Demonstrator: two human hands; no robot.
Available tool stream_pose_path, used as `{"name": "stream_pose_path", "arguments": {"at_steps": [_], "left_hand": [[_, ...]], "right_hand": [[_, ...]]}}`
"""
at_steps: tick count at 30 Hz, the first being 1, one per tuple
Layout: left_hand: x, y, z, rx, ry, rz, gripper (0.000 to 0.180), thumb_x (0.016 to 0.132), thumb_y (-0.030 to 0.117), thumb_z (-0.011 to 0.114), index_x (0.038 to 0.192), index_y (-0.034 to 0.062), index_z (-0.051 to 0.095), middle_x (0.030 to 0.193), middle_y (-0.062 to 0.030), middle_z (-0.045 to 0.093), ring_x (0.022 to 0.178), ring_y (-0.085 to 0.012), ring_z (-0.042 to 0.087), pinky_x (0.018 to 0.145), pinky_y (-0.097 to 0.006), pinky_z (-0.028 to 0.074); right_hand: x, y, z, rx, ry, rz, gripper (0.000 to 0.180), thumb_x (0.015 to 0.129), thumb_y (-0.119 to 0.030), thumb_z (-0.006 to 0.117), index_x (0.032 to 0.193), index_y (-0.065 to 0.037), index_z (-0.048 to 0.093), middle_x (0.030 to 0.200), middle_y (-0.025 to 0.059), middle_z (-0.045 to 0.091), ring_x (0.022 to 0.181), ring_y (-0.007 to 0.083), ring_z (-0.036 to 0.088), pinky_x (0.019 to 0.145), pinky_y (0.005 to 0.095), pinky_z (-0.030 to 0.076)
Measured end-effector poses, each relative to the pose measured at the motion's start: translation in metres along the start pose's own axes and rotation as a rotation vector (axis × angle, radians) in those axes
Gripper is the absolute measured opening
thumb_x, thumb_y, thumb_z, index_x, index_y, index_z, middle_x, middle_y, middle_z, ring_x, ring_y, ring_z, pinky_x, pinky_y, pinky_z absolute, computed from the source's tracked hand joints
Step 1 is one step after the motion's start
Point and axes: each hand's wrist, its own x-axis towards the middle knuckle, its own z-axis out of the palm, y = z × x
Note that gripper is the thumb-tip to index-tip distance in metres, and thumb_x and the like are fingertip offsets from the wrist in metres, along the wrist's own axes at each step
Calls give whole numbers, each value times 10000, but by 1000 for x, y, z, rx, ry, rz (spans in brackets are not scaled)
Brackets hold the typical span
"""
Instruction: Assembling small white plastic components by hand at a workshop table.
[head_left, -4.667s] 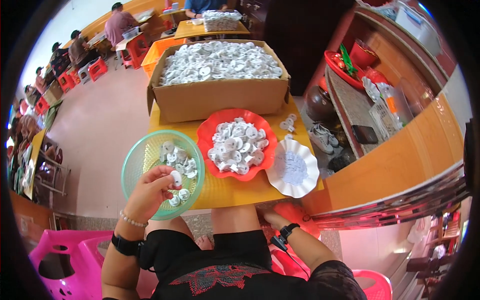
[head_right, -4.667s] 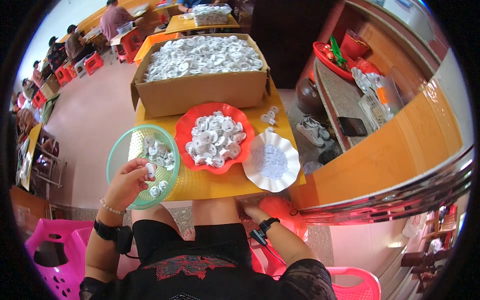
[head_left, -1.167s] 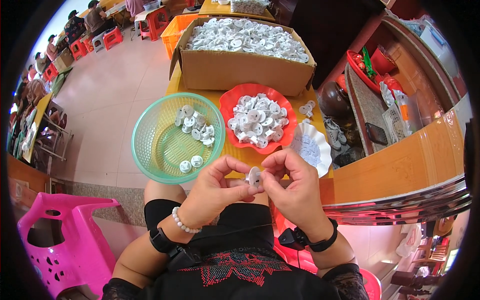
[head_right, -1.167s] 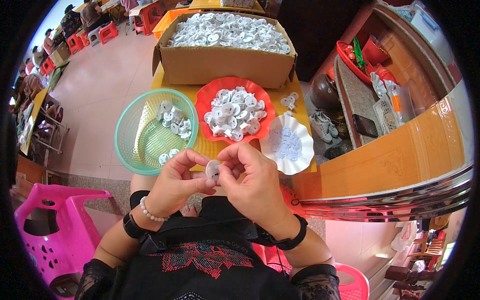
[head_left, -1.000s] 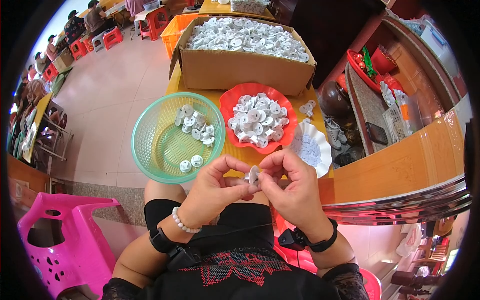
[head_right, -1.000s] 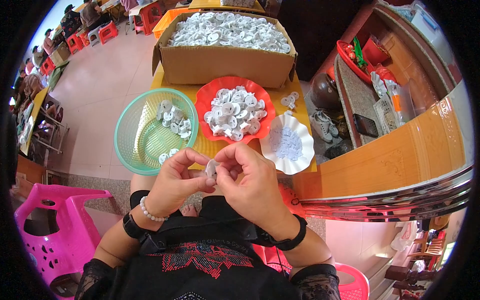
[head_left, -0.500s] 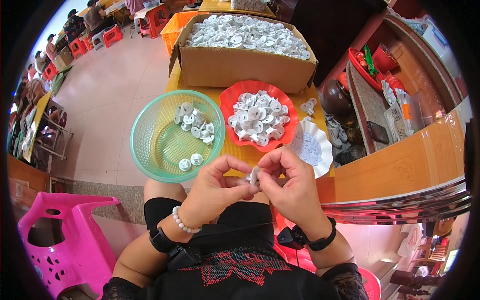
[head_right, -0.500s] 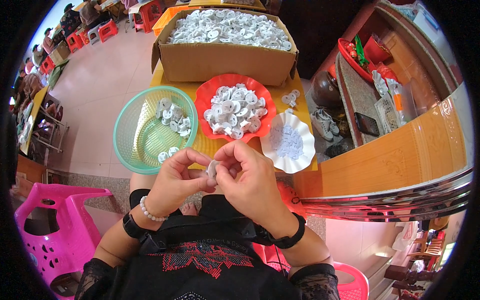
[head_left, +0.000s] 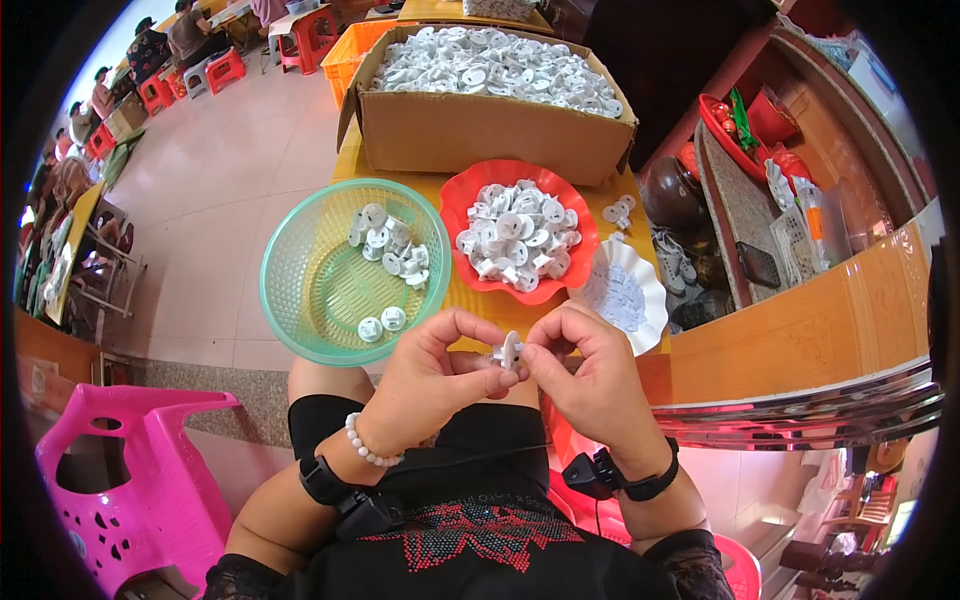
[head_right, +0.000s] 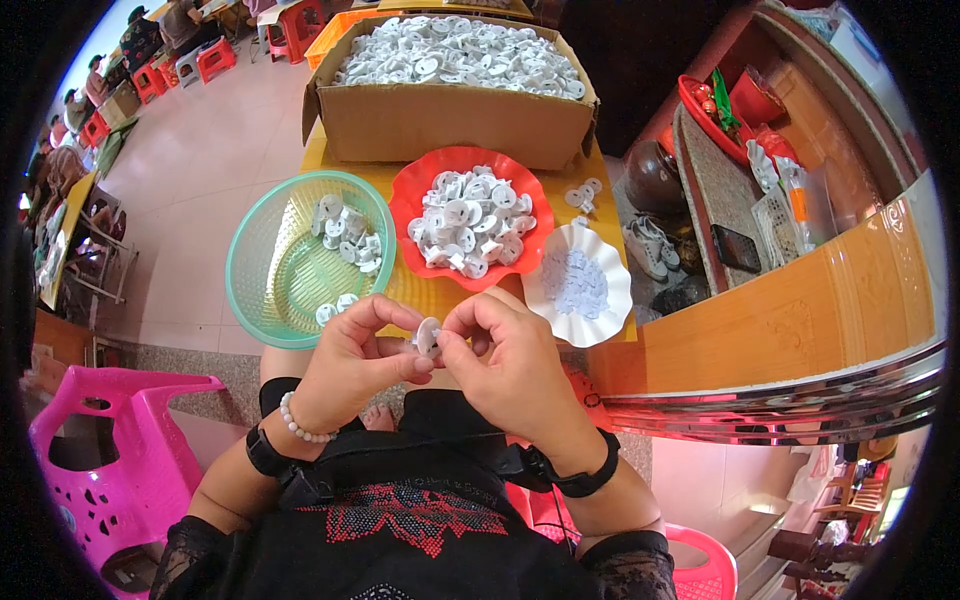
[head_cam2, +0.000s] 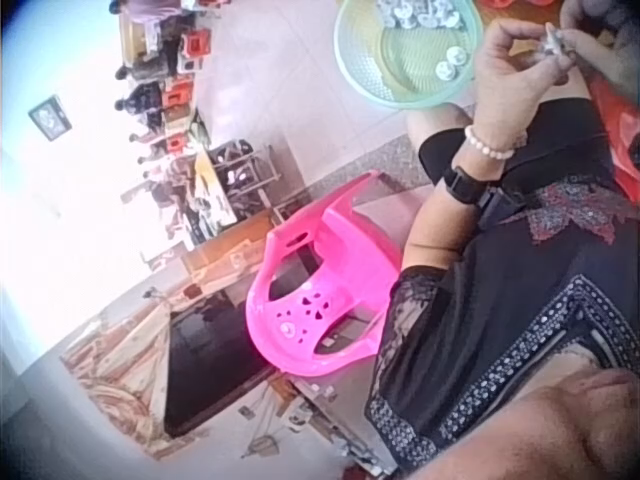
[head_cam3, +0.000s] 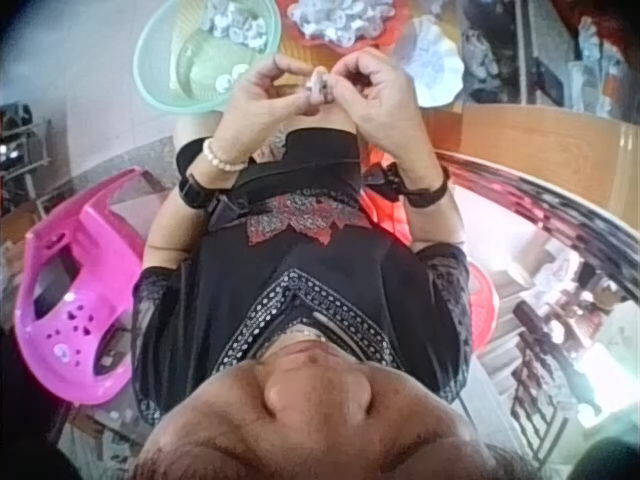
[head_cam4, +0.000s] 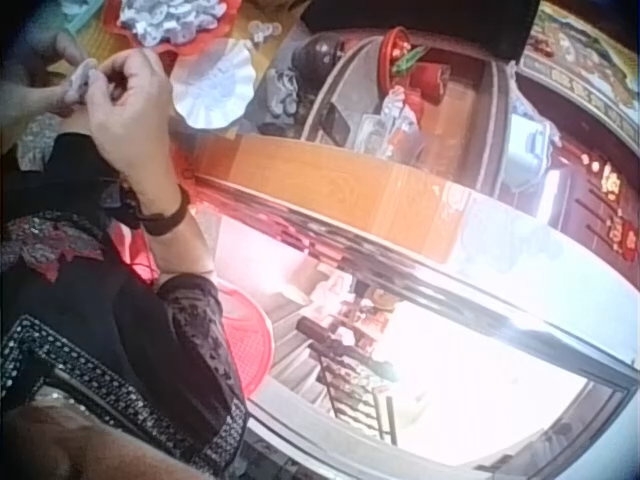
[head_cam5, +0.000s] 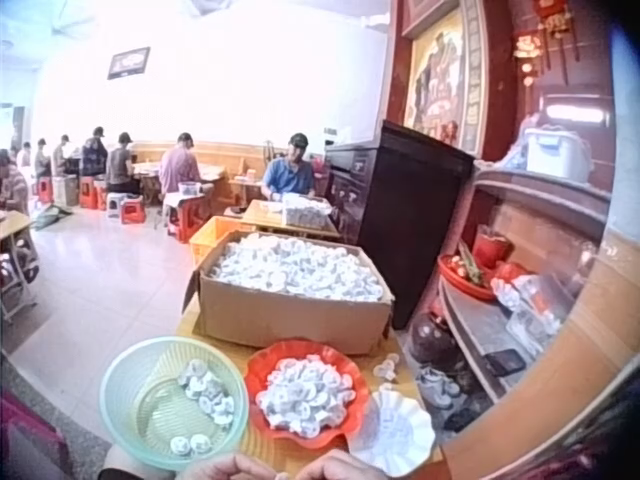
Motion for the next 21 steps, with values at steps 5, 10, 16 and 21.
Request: {"name": "stream_pose_path", "arguments": {"at_steps": [5, 10, 16, 21], "left_hand": [[2, -4, 0, -11, 2, 8, 288, 786, -72, 682, 1017, 8, 528, 1002, -86, 629, 858, -162, 677, 735, -278, 579], [0, -3, 1, 11, 0, 27, 294, 778, -74, 691, 1012, 5, 530, 986, -83, 626, 841, -152, 674, 726, -270, 576], [1, -4, -1, 46, 3, 20, 267, 797, -67, 676, 1010, -3, 529, 955, -93, 650, 862, -139, 665, 760, -255, 564], [1, -6, 0, 47, -2, 30, 258, 801, -63, 675, 1006, -1, 532, 934, -86, 655, 847, -130, 664, 755, -250, 560]], "right_hand": [[-1, -1, 5, 37, 25, 31, 88, 797, -48, 628, 809, 24, 578, 766, 80, 570, 610, 127, 548, 536, 261, 447], [-1, -1, 7, 24, 35, 29, 81, 794, -39, 617, 801, 26, 569, 757, 83, 562, 601, 136, 549, 533, 269, 448], [-3, -2, 9, -12, 11, 40, 74, 793, -26, 594, 789, 24, 539, 758, 89, 546, 609, 146, 555, 537, 278, 455], [-4, -2, 9, -37, 34, 13, 68, 779, -16, 579, 792, 21, 524, 766, 105, 536, 618, 180, 561, 541, 291, 461]]}}
